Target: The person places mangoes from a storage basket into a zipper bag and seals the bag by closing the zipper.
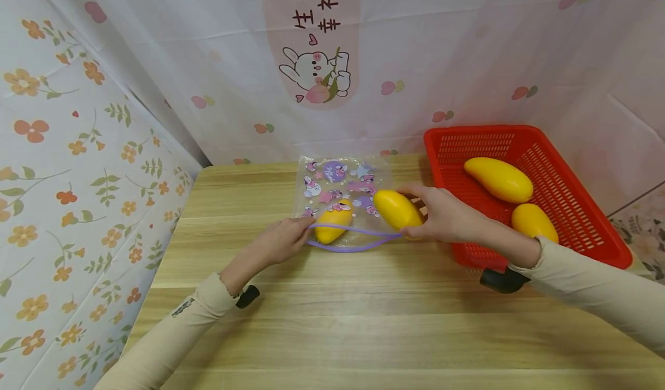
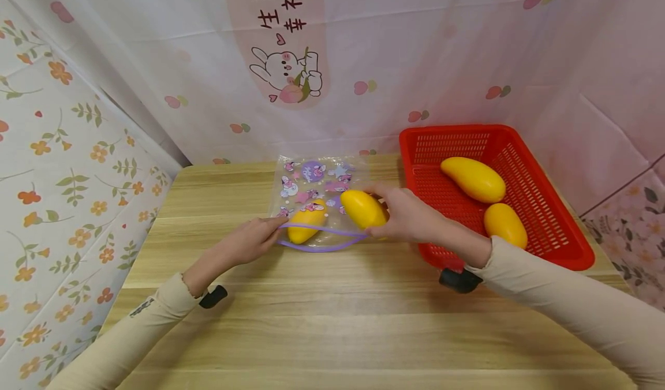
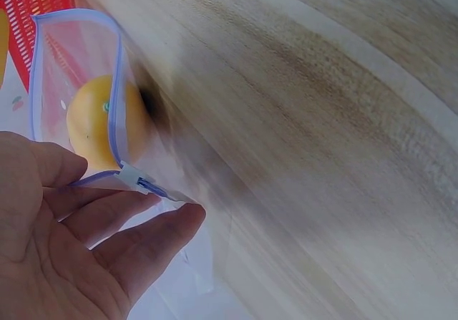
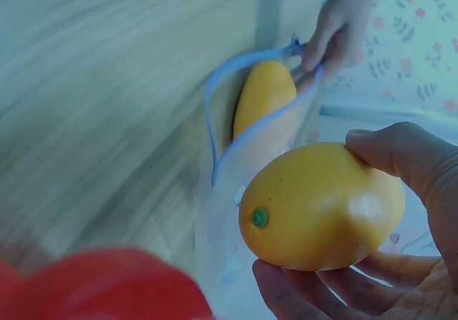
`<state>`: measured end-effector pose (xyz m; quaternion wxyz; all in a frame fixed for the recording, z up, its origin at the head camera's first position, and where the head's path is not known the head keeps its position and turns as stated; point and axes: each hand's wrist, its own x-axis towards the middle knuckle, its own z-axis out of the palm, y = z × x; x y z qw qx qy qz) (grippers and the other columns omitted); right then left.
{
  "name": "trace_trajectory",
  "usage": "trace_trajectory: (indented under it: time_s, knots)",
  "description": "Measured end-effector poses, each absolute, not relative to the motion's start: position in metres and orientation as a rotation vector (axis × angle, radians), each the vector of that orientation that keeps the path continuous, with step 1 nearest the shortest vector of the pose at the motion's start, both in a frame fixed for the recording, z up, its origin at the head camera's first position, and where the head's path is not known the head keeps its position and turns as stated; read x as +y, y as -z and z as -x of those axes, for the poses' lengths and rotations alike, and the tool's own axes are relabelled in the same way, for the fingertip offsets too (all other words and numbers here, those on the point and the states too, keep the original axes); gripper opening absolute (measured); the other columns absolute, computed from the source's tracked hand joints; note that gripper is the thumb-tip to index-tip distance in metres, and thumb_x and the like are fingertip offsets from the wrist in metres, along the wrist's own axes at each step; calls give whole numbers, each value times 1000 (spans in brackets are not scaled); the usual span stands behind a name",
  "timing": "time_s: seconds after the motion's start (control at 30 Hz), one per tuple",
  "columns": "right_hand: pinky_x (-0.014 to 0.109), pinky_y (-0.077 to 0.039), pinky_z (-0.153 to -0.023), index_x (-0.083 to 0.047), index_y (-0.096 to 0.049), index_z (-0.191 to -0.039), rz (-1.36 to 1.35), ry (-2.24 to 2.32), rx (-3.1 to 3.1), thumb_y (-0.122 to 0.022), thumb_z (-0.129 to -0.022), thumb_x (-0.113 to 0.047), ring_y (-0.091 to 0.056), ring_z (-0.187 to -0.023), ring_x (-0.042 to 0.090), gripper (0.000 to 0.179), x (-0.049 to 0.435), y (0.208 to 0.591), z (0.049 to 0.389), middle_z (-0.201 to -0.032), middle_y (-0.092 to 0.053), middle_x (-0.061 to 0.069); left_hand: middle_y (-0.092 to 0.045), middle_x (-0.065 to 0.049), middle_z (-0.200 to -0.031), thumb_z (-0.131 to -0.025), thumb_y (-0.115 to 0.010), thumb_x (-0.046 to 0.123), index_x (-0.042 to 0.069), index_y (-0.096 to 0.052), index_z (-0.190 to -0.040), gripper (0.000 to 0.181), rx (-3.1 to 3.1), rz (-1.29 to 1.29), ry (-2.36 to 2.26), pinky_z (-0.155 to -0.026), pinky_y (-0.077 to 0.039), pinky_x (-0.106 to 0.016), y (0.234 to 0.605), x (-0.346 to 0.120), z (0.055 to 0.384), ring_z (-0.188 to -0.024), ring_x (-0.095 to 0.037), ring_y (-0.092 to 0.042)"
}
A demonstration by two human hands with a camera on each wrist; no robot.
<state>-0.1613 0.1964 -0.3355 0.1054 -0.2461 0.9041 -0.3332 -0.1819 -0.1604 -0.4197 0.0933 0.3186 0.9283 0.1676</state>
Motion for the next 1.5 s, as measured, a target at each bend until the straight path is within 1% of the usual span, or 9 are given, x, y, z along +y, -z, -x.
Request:
trace_trajectory:
  time_s: [0.13, 0.37, 0.53, 0.73, 0.93, 1.17, 1.3, 1.4, 1.5]
  knots:
    - [42, -58, -85, -3, -52, -143, 741, 973, 2652, -89, -78, -15, -63, -109, 30, 75, 189, 340, 158, -122, -64, 8, -67, -8, -99, -106, -53, 13, -3, -58, -138, 37, 2759, -948, -495, -58, -46, -30, 420, -160, 182, -62, -15, -49]
    - [38, -58, -85, -2, -51, -143, 790, 993, 2603, -87, -79, -9, -63, -106, 28, 74, 177, 346, 153, -122, -63, 7, -62, -4, -87, -106, -53, 13, -3, -60, -136, 35, 2770, -960, -483, -58, -46, -30, 420, -159, 182, -61, -15, -49]
    - [37, -57, -85, 0, -52, -141, 841, 987, 2599, -88, -78, -9, -63, -103, 25, 73, 170, 352, 151, -120, -63, 6, -69, -12, -109, -106, -52, 14, -3, -60, -137, 35, 2777, -961, -481, -64, -50, -33, 418, -158, 181, -68, -17, -53]
    - [36, -56, -88, -2, -52, -143, 792, 944, 2594, -89, -79, -13, -61, -102, 21, 74, 162, 358, 146, -123, -63, 5, -69, -13, -109, -107, -52, 14, -3, -60, -137, 36, 2780, -967, -476, -65, -51, -35, 417, -157, 179, -69, -18, -54]
    - [34, -56, -87, 0, -52, -142, 820, 926, 2594, -89, -79, -13, -60, -100, 20, 74, 156, 363, 142, -122, -63, 5, -69, -16, -117, -107, -51, 15, -5, -58, -139, 38, 2780, -956, -483, -69, -51, -36, 418, -157, 180, -71, -19, -54]
    - [33, -54, -88, -2, -52, -144, 839, 894, 2579, -89, -80, -17, -59, -98, 19, 75, 147, 367, 141, -120, -63, 3, -69, -11, -101, -108, -50, 14, -6, -58, -137, 37, 2783, -976, -498, -70, -52, -36, 418, -157, 180, -73, -19, -55]
    - [32, -54, -86, -1, -52, -143, 836, 898, 2551, -88, -80, -17, -59, -97, 18, 73, 144, 369, 140, -119, -64, 4, -69, -16, -115, -108, -49, 15, -6, -58, -138, 38, 2787, -977, -490, -79, -56, -40, 418, -157, 180, -79, -21, -59]
    - [32, -54, -85, -3, -54, -140, 844, 906, 2543, -88, -81, -19, -58, -96, 17, 70, 141, 372, 139, -117, -64, 2, -65, -19, -128, -109, -48, 16, -6, -57, -139, 39, 2787, -972, -485, -88, -56, -44, 418, -157, 180, -88, -22, -63]
    - [31, -53, -84, -5, -56, -136, 862, 924, 2536, -88, -81, -19, -58, -95, 17, 65, 139, 375, 138, -115, -63, 0, -64, -20, -130, -109, -47, 17, -6, -57, -140, 39, 2781, -966, -486, -91, -55, -47, 417, -156, 180, -92, -23, -65]
